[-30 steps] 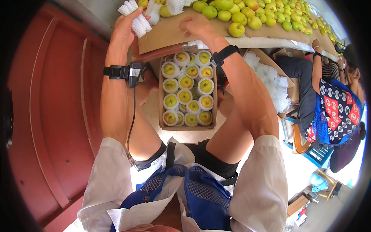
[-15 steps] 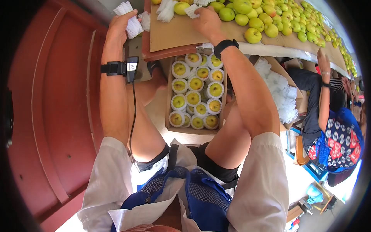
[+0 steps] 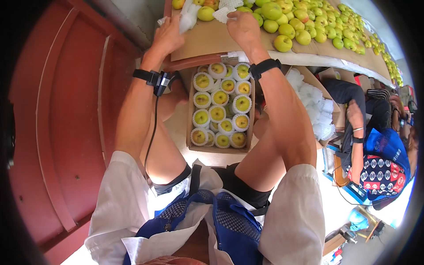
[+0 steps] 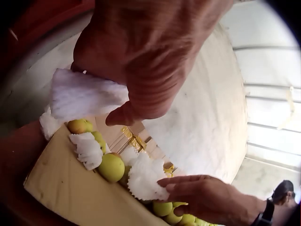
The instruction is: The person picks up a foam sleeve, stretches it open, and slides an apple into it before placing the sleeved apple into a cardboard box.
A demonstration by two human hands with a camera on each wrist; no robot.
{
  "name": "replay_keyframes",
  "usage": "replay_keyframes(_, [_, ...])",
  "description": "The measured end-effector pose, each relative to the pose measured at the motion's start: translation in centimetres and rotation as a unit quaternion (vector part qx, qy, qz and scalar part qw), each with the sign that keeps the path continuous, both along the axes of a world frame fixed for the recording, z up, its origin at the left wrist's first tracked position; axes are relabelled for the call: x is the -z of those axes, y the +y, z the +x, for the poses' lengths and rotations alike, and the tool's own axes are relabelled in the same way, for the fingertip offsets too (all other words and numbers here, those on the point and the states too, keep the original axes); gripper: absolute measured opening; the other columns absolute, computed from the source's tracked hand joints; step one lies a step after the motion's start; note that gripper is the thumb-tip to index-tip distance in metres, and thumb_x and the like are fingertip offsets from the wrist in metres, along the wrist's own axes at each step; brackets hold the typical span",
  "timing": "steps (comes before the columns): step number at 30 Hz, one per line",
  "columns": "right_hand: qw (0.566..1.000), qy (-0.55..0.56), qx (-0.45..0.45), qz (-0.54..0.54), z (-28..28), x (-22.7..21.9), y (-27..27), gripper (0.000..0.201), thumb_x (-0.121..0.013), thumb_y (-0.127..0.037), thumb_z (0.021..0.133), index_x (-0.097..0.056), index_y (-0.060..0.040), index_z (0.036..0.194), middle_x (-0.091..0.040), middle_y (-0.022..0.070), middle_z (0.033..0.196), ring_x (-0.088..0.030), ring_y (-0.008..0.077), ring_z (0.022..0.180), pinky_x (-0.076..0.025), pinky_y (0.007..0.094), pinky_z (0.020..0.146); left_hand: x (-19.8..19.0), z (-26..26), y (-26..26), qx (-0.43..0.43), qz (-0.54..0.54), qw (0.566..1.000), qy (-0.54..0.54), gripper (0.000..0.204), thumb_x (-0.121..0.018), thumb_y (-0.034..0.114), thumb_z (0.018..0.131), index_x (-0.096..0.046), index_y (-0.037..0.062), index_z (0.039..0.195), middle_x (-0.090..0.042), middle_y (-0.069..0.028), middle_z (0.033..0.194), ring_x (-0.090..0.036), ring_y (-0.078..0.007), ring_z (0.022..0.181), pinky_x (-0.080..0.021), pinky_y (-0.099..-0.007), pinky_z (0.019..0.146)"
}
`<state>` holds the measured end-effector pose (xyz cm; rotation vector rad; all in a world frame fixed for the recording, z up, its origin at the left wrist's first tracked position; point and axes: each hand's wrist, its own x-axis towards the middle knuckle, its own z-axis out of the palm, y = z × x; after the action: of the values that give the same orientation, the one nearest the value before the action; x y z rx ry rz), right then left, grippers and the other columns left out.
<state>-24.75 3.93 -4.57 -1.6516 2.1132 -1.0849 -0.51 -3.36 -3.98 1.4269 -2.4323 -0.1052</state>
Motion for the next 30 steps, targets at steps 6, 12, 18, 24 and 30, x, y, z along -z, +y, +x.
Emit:
replay_keyframes(6, [0.998, -0.037, 0.018, -0.046, -0.9, -2.1, 2.8, 0.030, -0.061, -0.022, 0.084, -0.076, -0.0098, 0.108, -0.072, 0.0224, 0.091, -0.070, 0.0360, 0.090, -0.053, 0.0394, 0.084, -0.1, 0.2, 2.0, 0.012, 0.034, 0.998, -0.048, 0.062, -0.074, 0.024, 0.082, -0.052, 0.0048, 0.137, -0.053, -0.0201, 0.138, -0.050, -0.0369, 0.128, -0.041, -0.0467, 0.105])
replay_keyframes(12, [0.992, -0.110, 0.005, -0.054, -3.2, -1.4, 3.0, 0.030, -0.063, -0.024, 0.088, -0.076, -0.0103, 0.111, -0.074, 0.0158, 0.090, -0.071, 0.0273, 0.087, -0.053, 0.0346, 0.078, 0.9, -0.2, 1.6, 0.010, -0.043, 0.999, -0.007, 0.038, -0.068, 0.018, 0.083, -0.065, 0.0055, 0.119, -0.061, -0.0201, 0.125, -0.057, -0.0379, 0.119, -0.044, -0.0486, 0.099])
replay_keyframes(18, [0.913, -0.401, -0.068, -0.027, -2.4, -3.5, 5.5, 0.028, -0.066, -0.017, 0.092, -0.073, -0.0044, 0.115, -0.071, 0.0031, 0.103, -0.065, 0.0110, 0.090, -0.044, 0.0237, 0.067, -1.5, -4.0, 3.2, 0.070, 0.138, 0.949, 0.275, 0.048, -0.074, 0.033, 0.088, -0.064, 0.0019, 0.124, -0.070, -0.0141, 0.112, -0.066, -0.0238, 0.108, -0.051, -0.0361, 0.086])
replay_keyframes(24, [0.957, -0.279, -0.055, -0.055, -1.6, -3.8, 6.3, 0.027, -0.067, -0.020, 0.090, -0.074, -0.0076, 0.113, -0.071, 0.0061, 0.095, -0.065, 0.0155, 0.085, -0.051, 0.0281, 0.076, -3.4, -6.5, 6.5, 0.128, 0.393, 0.795, 0.444, 0.045, -0.072, 0.036, 0.092, -0.066, 0.0019, 0.121, -0.070, -0.0083, 0.110, -0.065, -0.0159, 0.105, -0.045, -0.0277, 0.080])
replay_keyframes(30, [0.964, -0.234, -0.092, -0.083, -0.4, -2.5, 6.5, 0.029, -0.067, -0.024, 0.091, -0.072, -0.0056, 0.112, -0.071, 0.0082, 0.091, -0.064, 0.0167, 0.087, -0.051, 0.0291, 0.080, -2.3, -7.6, 6.4, 0.093, 0.416, 0.650, 0.629, 0.030, -0.067, 0.027, 0.096, -0.064, 0.0024, 0.112, -0.064, -0.0068, 0.109, -0.061, -0.0172, 0.102, -0.046, -0.0319, 0.080])
